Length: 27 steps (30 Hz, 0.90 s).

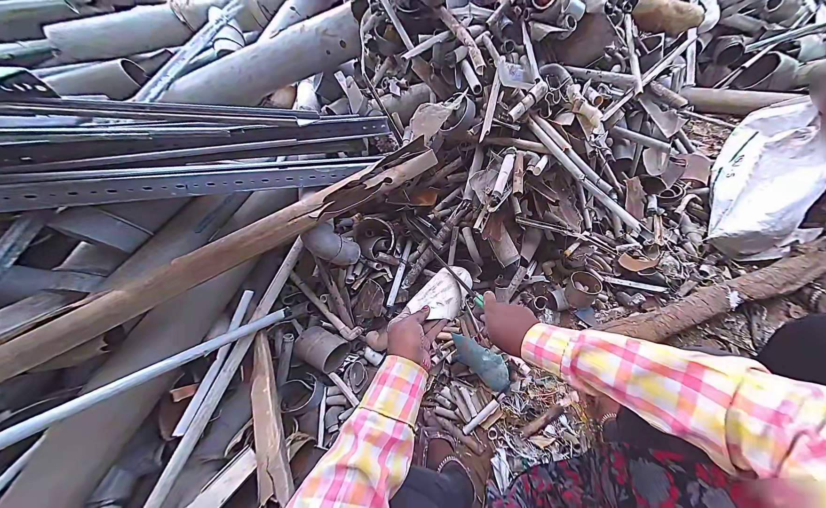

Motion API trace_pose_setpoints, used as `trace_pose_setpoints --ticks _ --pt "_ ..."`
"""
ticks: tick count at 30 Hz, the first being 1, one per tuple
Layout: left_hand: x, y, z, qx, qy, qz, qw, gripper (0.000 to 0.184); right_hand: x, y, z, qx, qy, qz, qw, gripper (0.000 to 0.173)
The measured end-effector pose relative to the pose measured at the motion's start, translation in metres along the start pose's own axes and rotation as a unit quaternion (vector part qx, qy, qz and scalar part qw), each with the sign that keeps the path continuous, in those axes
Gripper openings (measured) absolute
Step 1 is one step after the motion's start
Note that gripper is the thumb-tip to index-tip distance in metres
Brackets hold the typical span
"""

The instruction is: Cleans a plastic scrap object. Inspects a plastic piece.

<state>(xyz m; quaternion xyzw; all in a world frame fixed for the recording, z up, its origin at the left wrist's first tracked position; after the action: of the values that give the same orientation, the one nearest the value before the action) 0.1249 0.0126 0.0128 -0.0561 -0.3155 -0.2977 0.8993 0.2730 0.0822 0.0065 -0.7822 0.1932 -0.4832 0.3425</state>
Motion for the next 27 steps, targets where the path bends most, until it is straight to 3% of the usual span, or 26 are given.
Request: trace_pose_setpoints --ticks 2,6,11,16,19,24,27 --pt "0.005 0.006 -0.002 -0.025 0.007 -0.031 0.999 0.031 0.002 -0.003 0.002 -0.012 0.012 0.001 1.000 0.051" --pt "-0.009 0.000 -0.004 -0.084 0.031 -0.054 0.995 0.023 0.036 0.004 -0.036 0.027 -0.079 -0.015 0.996 0.053" --pt "0.003 0.013 -0.002 -0.123 0.070 -0.097 0.985 0.025 0.001 -0.020 -0.001 -0.005 0.008 0.019 1.000 0.053" --pt "-0.002 0.008 -0.001 -0.174 0.076 -0.086 0.978 0.026 0.020 -0.005 -0.017 0.008 -0.047 0.001 0.999 0.051" --pt "0.008 0.016 -0.003 -0.141 0.067 -0.106 0.982 0.026 -0.007 -0.019 0.014 -0.025 0.028 0.021 0.999 0.052" --pt "-0.005 0.001 -0.003 -0.029 0.022 -0.014 0.999 0.030 0.030 0.004 -0.029 0.006 -0.067 -0.010 0.998 0.050" --pt "-0.002 0.001 0.002 0.054 0.017 0.006 0.998 0.033 -0.001 -0.014 -0.002 -0.002 -0.007 0.029 1.000 0.051"
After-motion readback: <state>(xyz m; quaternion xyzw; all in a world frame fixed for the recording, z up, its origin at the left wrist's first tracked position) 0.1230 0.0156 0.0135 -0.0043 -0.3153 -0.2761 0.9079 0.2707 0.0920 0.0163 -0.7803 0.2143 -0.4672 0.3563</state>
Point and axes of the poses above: each hand's wrist, its own x-axis away from the middle knuckle, its own y-axis out of the palm, z = x × y, the point moved 7 cm from there along -x, towards the middle knuckle, and after that the axes turned 1 degree about -z, right-handed, at the moved point
